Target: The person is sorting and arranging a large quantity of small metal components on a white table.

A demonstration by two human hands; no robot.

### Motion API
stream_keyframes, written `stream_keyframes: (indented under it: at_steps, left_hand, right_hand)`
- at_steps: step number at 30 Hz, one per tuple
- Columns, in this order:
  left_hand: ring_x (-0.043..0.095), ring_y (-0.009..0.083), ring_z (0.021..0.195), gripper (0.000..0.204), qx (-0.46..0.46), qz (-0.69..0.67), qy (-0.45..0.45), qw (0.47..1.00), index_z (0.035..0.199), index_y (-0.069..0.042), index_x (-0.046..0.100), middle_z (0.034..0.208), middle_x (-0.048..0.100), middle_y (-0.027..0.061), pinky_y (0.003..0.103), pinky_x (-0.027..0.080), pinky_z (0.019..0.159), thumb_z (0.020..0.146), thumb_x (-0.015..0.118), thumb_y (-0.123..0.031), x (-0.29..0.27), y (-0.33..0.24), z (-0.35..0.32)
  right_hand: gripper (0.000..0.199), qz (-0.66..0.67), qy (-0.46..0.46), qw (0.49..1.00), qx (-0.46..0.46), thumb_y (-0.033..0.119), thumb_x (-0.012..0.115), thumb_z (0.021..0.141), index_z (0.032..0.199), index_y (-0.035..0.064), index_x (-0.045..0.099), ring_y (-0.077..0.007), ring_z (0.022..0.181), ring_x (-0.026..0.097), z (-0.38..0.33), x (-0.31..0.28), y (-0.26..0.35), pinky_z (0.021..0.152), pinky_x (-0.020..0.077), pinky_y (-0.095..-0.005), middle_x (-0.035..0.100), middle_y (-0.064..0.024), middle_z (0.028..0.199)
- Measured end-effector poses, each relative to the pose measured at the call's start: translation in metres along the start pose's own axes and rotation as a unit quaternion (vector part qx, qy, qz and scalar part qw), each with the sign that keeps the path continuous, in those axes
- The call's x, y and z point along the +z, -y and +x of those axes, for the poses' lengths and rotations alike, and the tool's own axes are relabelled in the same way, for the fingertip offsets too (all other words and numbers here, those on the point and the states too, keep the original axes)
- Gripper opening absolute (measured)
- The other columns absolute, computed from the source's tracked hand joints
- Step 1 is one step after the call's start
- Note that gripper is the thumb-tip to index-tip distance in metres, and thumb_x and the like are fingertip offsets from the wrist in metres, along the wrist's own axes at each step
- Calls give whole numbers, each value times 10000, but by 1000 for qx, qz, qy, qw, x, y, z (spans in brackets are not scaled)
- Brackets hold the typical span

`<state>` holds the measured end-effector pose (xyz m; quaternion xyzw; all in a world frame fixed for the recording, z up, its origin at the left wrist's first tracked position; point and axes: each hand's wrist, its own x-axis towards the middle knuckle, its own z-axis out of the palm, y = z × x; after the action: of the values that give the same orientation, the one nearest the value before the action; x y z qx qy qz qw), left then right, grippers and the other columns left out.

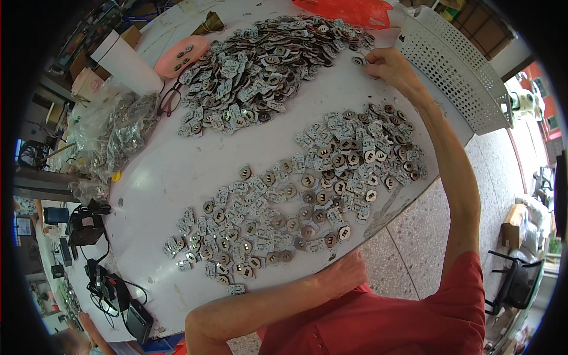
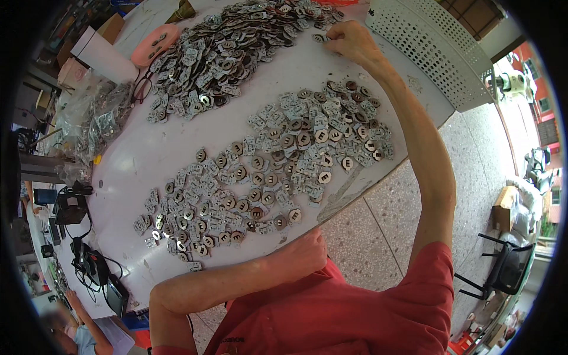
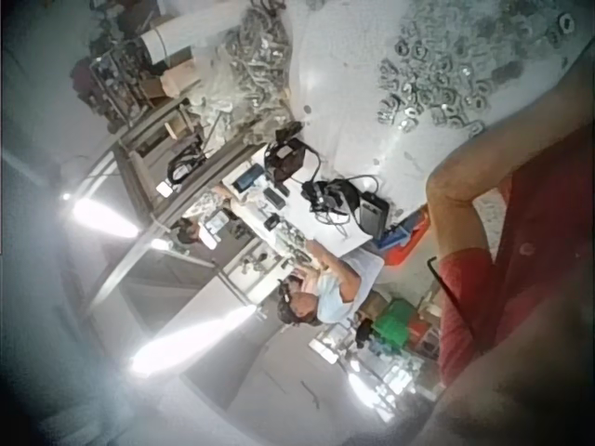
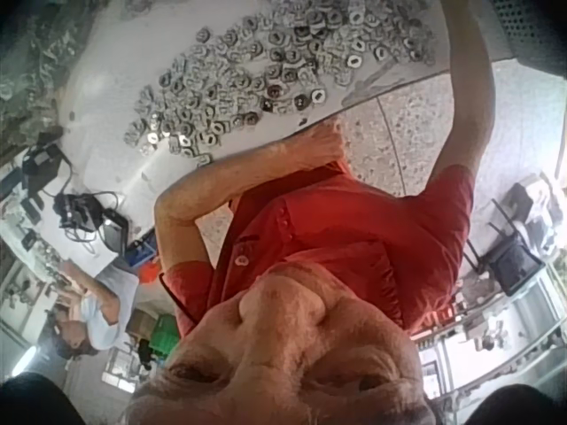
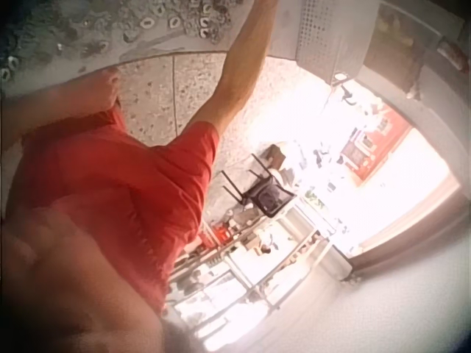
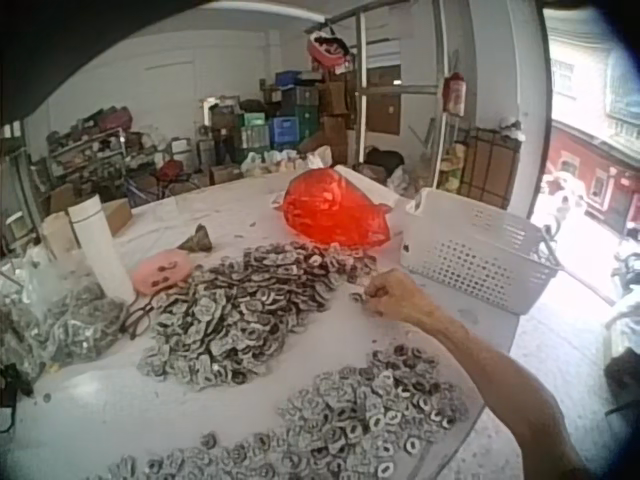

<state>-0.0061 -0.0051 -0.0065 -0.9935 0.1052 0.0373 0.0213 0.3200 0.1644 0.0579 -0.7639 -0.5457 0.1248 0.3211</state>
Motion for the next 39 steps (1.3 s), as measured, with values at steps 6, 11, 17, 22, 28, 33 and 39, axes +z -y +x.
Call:
stream_keyframes:
  at_steps: [6,11,17,22,28,33,39]
  left_hand:
    - [547,167,716,99,5,-3,-8,1000,704,-52,663,678,598,34,298,412,742,655,641,-135,0,2,0]
    - [535,169,724,114,19,-7,10,1000,708,-45,665,678,601,40,289,418,716,636,654,-133,-5,4,1]
    - [536,173,729,129,16,-9,14,1000,713,-35,665,682,607,46,289,425,710,630,658,-133,-3,5,0]
    - [541,182,735,152,10,2,6,1000,730,-23,664,690,612,52,290,430,720,626,660,-134,3,2,1]
    - [539,180,734,171,20,-16,17,1000,741,-14,657,689,605,52,287,424,713,617,664,-131,-3,3,1]
    - [531,171,723,165,14,-28,10,999,720,-14,651,670,592,47,284,414,705,601,670,-127,-2,4,0]
    - [521,162,691,140,14,-24,-5,1000,680,-27,652,645,580,39,290,406,706,595,667,-138,-2,5,0]
  right_hand:
    - [286,-93,-1,995,-36,206,738,677,896,26,694,-195,733,641,-9,-6,2,687,501,-316,681,-102,821]
    - [292,-67,-22,997,-41,200,749,665,906,41,702,-204,763,651,-14,-5,-4,718,505,-319,690,-104,850]
    - [303,-14,4,1000,-24,190,734,681,947,49,701,-215,770,645,-19,-8,10,725,505,-331,683,-115,862]
    - [362,-59,48,994,-74,209,714,694,1017,49,683,-226,777,639,-14,5,12,736,502,-339,676,-132,869]
    - [328,-127,25,990,-63,187,706,696,965,7,655,-244,784,631,-26,2,17,729,499,-347,660,-140,869]
    - [251,51,130,990,2,107,717,678,877,-18,630,-170,713,594,-58,-25,50,638,471,-319,644,-88,795]
    - [177,50,234,964,-118,111,694,738,891,35,646,-80,734,565,-107,-24,85,635,447,-227,612,9,746]
